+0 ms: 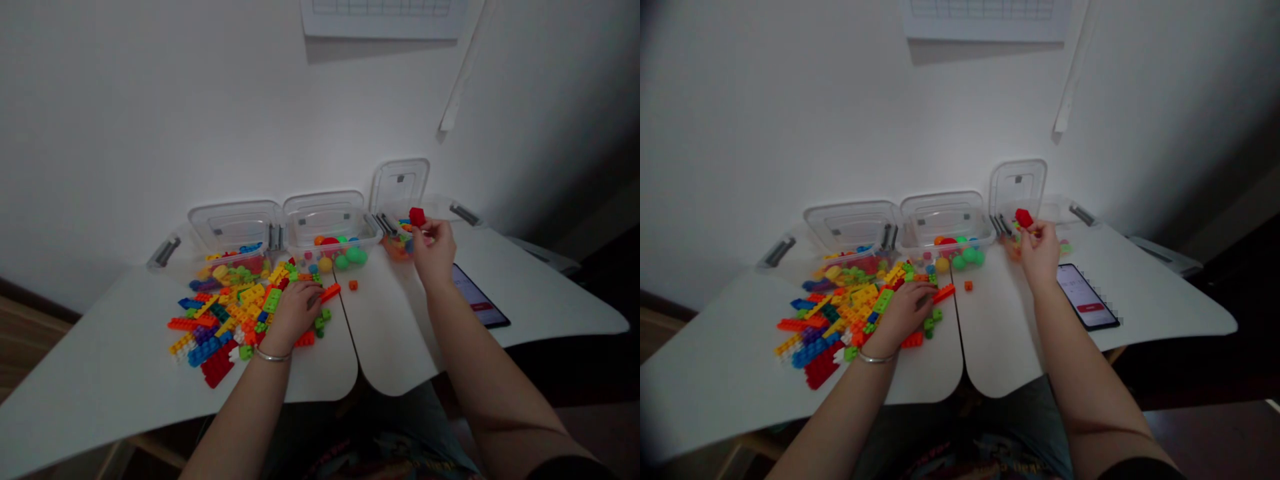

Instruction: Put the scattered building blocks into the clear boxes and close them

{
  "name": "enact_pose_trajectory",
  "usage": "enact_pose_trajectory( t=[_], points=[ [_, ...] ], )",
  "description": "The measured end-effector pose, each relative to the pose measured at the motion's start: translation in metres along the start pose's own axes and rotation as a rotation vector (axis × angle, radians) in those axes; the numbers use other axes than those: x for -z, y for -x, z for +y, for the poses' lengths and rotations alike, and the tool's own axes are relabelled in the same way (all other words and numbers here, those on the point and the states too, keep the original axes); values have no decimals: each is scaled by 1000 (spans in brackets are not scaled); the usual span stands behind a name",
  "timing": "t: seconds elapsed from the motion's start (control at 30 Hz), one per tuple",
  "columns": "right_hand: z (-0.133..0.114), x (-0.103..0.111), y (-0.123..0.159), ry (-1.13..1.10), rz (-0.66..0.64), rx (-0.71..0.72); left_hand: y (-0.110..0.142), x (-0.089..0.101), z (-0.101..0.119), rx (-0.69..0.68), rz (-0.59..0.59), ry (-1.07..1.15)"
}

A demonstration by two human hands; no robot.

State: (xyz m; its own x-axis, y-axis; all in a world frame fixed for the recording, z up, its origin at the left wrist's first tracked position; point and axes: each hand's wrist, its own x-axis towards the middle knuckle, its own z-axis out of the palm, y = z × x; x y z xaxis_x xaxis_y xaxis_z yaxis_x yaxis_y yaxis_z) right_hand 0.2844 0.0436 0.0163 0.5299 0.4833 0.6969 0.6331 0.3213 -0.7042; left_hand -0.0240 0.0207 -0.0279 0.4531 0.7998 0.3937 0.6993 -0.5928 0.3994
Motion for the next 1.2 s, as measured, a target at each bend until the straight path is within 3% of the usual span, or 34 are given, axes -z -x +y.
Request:
enact_pose_trajectory(
  t=[0.13, 0.33, 0.43, 0.57, 0.63, 0.77, 0.93, 1.07, 1.2],
  points=[
    [17, 2, -20, 145, 7, 6, 0, 0, 0, -14, 3, -6],
    [38, -3, -22, 223, 23, 33, 1, -1, -1, -6, 10, -8],
    [36, -4, -17, 245, 5, 72, 0, -1, -1, -9, 3, -1],
    [17, -5, 1, 220, -32, 241, 0, 0, 0, -2, -7, 11],
    [6, -7, 17, 135, -129, 318, 0, 0, 1, -5, 1, 12],
    [-8, -20, 58, 10, -481, 355, 0, 0, 1, -9, 10, 8],
    [-11, -33, 96, 118, -838, 375, 1, -1, 1, -14, 25, 1],
    [-10, -36, 103, 233, -975, 443, 1, -1, 1, -17, 30, 7],
    [-13, -35, 102, 333, -979, 423, 0, -1, 1, -16, 24, 11]
  ],
)
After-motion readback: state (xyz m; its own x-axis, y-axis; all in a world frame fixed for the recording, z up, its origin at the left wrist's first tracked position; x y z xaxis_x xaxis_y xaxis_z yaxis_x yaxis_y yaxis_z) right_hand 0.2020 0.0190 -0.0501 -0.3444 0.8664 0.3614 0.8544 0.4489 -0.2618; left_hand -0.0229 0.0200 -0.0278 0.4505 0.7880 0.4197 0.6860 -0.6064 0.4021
